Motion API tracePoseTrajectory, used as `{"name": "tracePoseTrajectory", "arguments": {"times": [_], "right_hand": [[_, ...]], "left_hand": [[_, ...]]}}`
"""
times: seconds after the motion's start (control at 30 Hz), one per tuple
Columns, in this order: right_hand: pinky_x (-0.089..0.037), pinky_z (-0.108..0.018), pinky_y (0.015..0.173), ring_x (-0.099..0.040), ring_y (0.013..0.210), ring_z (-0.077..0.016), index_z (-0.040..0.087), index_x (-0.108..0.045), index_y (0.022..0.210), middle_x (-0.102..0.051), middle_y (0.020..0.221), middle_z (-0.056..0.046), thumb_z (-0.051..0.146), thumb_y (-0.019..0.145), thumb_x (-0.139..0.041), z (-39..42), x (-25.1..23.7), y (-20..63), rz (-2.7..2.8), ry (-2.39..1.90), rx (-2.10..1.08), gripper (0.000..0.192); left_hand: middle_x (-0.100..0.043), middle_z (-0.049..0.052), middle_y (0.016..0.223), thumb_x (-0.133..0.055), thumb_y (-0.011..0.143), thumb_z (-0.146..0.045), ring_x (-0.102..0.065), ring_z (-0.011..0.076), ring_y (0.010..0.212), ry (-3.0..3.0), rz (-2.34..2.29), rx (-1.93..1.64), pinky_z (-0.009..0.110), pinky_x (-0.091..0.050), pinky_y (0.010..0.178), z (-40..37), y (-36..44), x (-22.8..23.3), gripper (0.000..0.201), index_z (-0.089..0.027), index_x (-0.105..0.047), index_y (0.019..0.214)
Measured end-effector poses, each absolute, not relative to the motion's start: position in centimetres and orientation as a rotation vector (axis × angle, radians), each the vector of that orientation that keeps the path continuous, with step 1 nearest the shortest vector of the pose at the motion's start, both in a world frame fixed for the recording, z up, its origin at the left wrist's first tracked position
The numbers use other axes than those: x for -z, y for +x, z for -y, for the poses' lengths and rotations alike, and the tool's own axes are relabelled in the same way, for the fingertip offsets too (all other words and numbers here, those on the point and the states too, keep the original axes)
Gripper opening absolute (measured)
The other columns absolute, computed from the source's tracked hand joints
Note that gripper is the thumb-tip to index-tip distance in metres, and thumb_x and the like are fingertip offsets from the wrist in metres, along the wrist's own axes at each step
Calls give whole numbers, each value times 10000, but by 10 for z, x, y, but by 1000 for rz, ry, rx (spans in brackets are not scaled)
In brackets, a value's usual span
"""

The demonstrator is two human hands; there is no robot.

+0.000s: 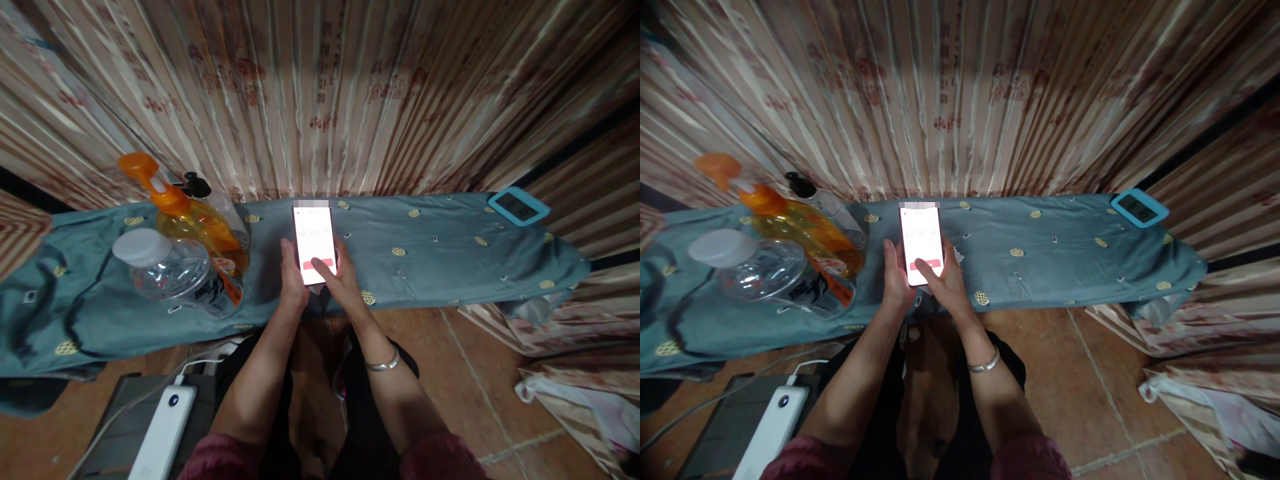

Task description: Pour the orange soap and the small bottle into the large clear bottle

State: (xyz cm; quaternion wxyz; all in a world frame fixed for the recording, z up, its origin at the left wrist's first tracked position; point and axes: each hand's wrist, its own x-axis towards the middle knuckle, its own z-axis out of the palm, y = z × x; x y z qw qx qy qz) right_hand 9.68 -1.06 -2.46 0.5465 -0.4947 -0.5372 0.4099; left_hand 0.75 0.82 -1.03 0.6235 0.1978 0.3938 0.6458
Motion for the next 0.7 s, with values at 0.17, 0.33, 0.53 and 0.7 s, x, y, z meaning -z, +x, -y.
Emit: {"name": "tracePoseTrajectory", "arguments": {"times": [0.17,0.33,0.53,0.7], "right_hand": [[-441,-378,996,-585,1141,-247,252,-433,1384,-599,1307,-72,429,843,-656,10,27,97,1302,-1145,-959,611],[-422,-383,1001,-571,1151,-250,252,-445,1380,-590,1316,-71,411,847,-651,11,26,97,1280,-1131,-973,592],[-392,-378,1023,-557,1163,-243,238,-554,1234,-629,1248,-44,395,871,-596,10,23,93,1170,-1057,-1064,398],[-469,-366,899,-642,973,-240,222,-615,1082,-707,1042,-19,447,831,-589,2,33,89,965,-968,-1201,338]], "left_hand": [[-755,95,895,-365,921,-571,-672,258,1088,436,-901,-1475,348,-572,866,-8,7,8,497,-180,-671,944],[-756,108,876,-387,901,-601,-678,271,1071,433,-909,-1470,358,-575,865,-8,7,4,523,-162,-671,923],[-757,86,885,-476,829,-665,-694,263,1036,454,-917,-1498,348,-576,865,-10,6,8,521,-182,-666,889],[-758,89,897,-482,832,-658,-691,266,1045,435,-921,-1506,336,-584,849,-11,4,7,512,-187,-676,884]]}}
